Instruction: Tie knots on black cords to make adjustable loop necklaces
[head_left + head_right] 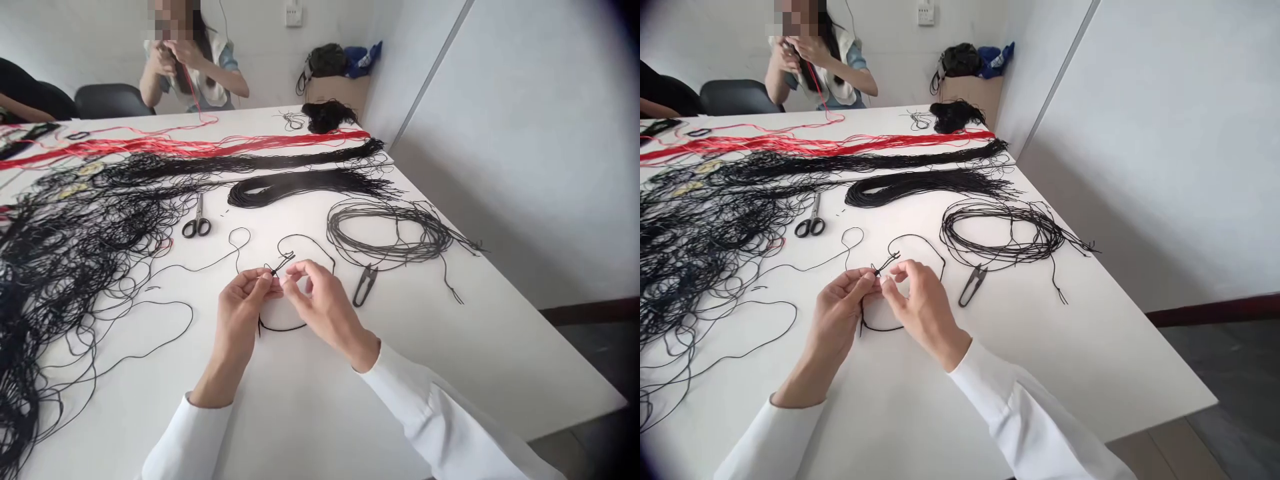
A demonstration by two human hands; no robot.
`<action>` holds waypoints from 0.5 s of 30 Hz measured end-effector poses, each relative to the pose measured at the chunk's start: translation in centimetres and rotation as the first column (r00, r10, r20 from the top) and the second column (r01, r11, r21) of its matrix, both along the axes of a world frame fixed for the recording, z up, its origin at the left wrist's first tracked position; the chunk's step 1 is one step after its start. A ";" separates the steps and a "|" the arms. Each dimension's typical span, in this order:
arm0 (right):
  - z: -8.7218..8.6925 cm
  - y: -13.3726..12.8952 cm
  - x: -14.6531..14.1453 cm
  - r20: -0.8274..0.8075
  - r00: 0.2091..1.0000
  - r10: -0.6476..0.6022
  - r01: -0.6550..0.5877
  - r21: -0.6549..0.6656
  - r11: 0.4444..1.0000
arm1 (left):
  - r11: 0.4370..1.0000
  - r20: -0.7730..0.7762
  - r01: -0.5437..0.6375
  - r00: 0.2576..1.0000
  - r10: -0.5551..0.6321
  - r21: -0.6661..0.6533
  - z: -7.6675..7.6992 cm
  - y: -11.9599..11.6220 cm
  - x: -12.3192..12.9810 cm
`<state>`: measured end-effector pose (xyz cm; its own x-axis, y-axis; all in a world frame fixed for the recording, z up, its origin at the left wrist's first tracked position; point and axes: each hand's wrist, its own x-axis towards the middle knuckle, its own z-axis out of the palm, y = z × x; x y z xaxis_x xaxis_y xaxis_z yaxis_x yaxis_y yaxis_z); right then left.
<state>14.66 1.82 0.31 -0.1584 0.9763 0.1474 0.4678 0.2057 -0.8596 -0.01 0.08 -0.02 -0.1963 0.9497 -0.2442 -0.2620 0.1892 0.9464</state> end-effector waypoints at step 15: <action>-0.6 0.0 -0.4 -0.055 0.994 0.095 -0.095 0.002 0.995 | 0.993 0.112 0.063 0.992 -0.053 -0.096 0.5 0.2 0.4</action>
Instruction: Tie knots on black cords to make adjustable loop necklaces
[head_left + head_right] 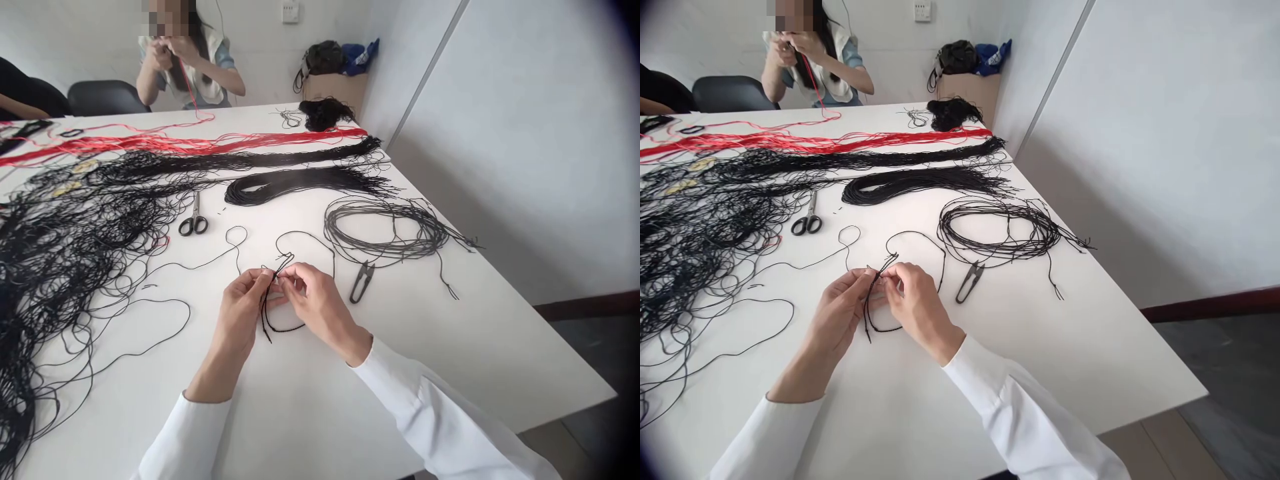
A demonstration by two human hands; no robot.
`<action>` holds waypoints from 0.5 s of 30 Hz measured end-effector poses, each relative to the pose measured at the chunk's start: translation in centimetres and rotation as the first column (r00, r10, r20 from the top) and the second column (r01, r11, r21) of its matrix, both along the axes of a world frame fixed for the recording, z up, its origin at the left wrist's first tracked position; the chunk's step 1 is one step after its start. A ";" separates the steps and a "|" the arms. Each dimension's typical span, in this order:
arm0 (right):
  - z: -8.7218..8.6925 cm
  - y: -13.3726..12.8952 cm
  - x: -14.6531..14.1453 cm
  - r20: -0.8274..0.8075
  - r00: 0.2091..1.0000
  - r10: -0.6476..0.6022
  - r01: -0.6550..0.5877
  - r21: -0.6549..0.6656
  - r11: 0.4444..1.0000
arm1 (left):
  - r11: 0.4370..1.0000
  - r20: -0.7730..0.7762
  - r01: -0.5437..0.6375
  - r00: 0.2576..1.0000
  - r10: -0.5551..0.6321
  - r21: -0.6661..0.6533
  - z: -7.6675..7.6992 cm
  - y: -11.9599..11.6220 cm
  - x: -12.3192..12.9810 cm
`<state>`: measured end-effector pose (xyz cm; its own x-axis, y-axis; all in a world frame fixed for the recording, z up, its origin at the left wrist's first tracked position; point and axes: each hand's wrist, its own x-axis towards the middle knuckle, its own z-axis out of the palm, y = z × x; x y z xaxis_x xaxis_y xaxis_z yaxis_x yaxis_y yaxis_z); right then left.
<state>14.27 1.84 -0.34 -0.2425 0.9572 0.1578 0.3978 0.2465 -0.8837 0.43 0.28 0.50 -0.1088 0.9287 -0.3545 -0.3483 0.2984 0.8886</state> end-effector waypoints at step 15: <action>0.1 -0.1 -0.1 -0.057 0.998 0.030 -0.030 -0.005 1.000 | 0.999 0.015 0.044 0.999 -0.044 0.025 0.2 0.0 -0.3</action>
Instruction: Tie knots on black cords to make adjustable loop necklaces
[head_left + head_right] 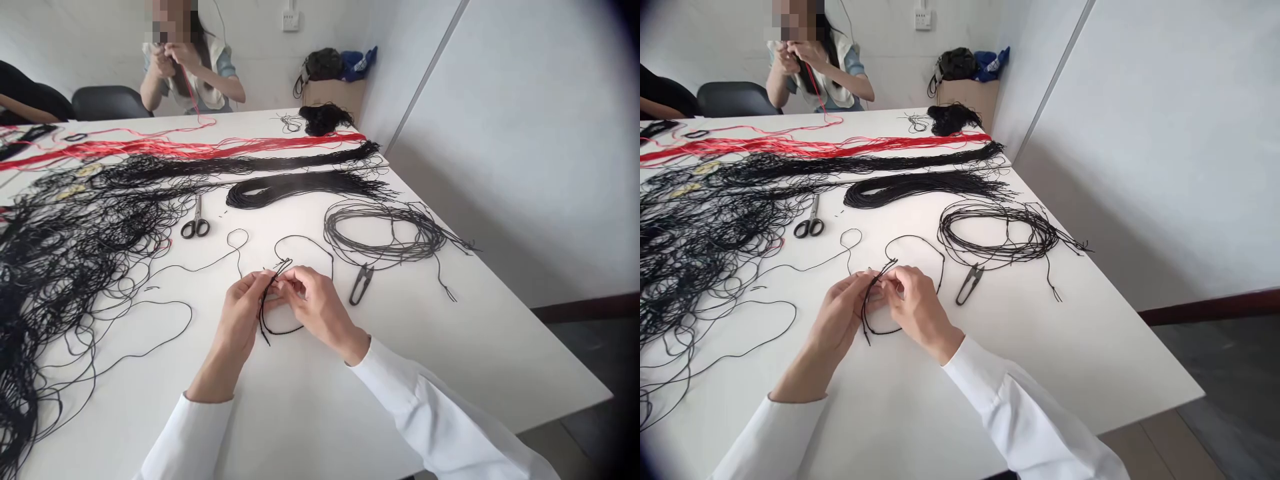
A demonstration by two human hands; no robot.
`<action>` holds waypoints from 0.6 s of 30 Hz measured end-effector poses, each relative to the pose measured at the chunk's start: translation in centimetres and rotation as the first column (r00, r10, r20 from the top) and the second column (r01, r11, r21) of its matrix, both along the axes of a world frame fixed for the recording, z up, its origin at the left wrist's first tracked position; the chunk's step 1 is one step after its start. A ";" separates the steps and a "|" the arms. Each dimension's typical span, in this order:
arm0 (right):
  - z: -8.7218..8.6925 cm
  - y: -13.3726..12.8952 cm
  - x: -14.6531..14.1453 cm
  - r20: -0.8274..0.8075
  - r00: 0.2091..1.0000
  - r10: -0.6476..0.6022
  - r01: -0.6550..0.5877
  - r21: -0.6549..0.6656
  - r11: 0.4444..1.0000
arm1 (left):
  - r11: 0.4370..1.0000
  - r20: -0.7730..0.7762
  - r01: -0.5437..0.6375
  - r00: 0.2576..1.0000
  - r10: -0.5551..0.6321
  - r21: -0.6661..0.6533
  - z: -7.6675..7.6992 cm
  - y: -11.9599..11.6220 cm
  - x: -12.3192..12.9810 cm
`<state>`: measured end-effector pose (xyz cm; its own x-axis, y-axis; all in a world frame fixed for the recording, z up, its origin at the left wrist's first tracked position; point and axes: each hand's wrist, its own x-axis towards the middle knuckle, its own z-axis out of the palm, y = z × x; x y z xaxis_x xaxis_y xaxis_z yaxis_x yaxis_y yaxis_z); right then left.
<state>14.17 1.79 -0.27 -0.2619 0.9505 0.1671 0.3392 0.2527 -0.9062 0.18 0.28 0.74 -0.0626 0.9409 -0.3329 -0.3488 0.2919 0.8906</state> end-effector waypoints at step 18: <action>0.5 1.0 0.9 -0.205 0.971 -0.123 0.062 -0.280 0.958 | 0.999 -0.046 0.027 0.999 -0.026 0.021 -0.2 -0.1 0.6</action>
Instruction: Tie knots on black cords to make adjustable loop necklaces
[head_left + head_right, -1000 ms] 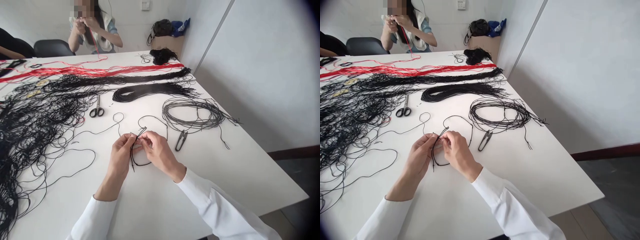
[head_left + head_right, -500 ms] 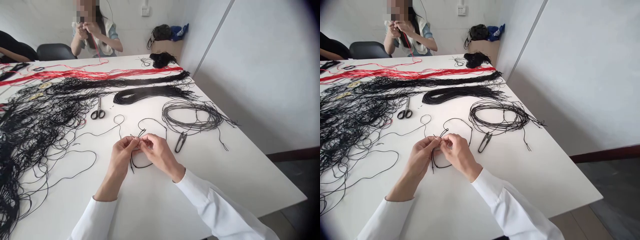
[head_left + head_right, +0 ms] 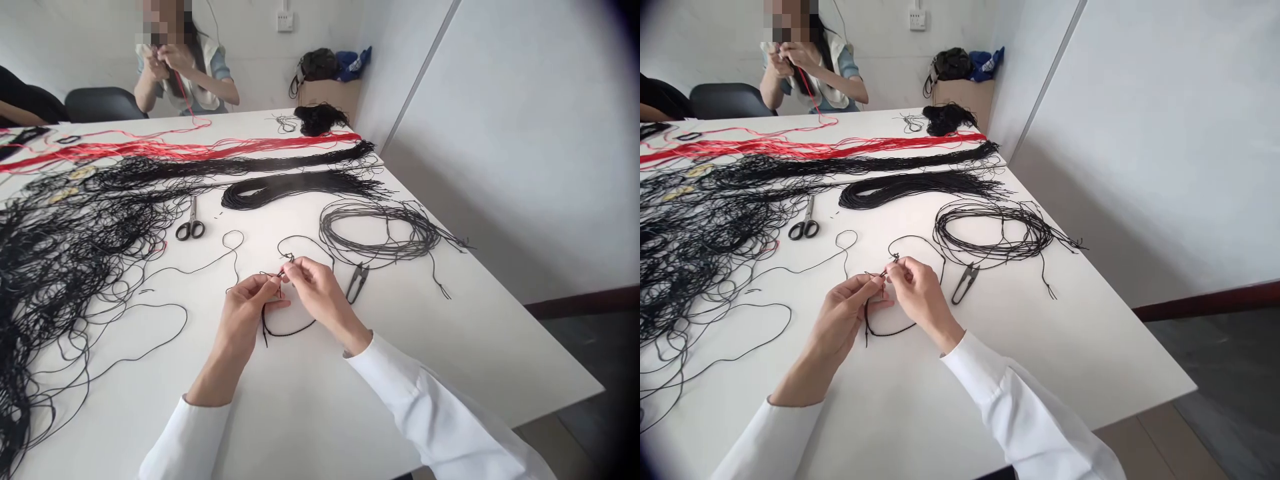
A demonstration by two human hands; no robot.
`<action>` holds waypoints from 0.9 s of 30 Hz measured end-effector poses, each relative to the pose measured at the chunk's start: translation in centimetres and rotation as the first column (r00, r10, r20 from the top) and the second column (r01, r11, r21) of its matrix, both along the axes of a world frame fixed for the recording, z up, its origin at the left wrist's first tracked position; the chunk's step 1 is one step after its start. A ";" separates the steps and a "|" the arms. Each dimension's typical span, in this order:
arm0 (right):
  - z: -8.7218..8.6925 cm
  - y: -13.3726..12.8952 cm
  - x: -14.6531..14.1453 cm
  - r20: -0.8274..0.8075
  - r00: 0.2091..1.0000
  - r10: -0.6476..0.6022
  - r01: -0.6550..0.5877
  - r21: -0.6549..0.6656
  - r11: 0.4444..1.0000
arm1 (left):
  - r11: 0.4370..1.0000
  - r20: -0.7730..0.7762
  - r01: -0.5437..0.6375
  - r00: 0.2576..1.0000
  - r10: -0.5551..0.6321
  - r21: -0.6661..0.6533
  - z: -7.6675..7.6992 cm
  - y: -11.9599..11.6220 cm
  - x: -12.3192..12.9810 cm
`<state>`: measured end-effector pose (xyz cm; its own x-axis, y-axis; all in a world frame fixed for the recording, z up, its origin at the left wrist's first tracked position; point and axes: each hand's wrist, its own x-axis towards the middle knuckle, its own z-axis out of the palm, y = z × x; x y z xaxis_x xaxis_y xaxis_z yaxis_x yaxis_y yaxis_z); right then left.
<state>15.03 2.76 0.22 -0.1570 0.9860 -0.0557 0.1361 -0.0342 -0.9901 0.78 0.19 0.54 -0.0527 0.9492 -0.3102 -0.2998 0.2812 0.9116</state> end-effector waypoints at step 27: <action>0.2 -0.7 0.1 0.077 0.976 0.202 -0.206 0.060 0.977 | 0.998 0.049 -0.060 0.997 0.058 0.034 -0.7 0.4 -1.0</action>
<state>15.16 2.10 0.44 -0.3532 0.9355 -0.0087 0.2022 0.0672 -0.9770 -0.19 0.61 -0.17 -0.0946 0.9554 -0.2799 -0.3589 0.2295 0.9047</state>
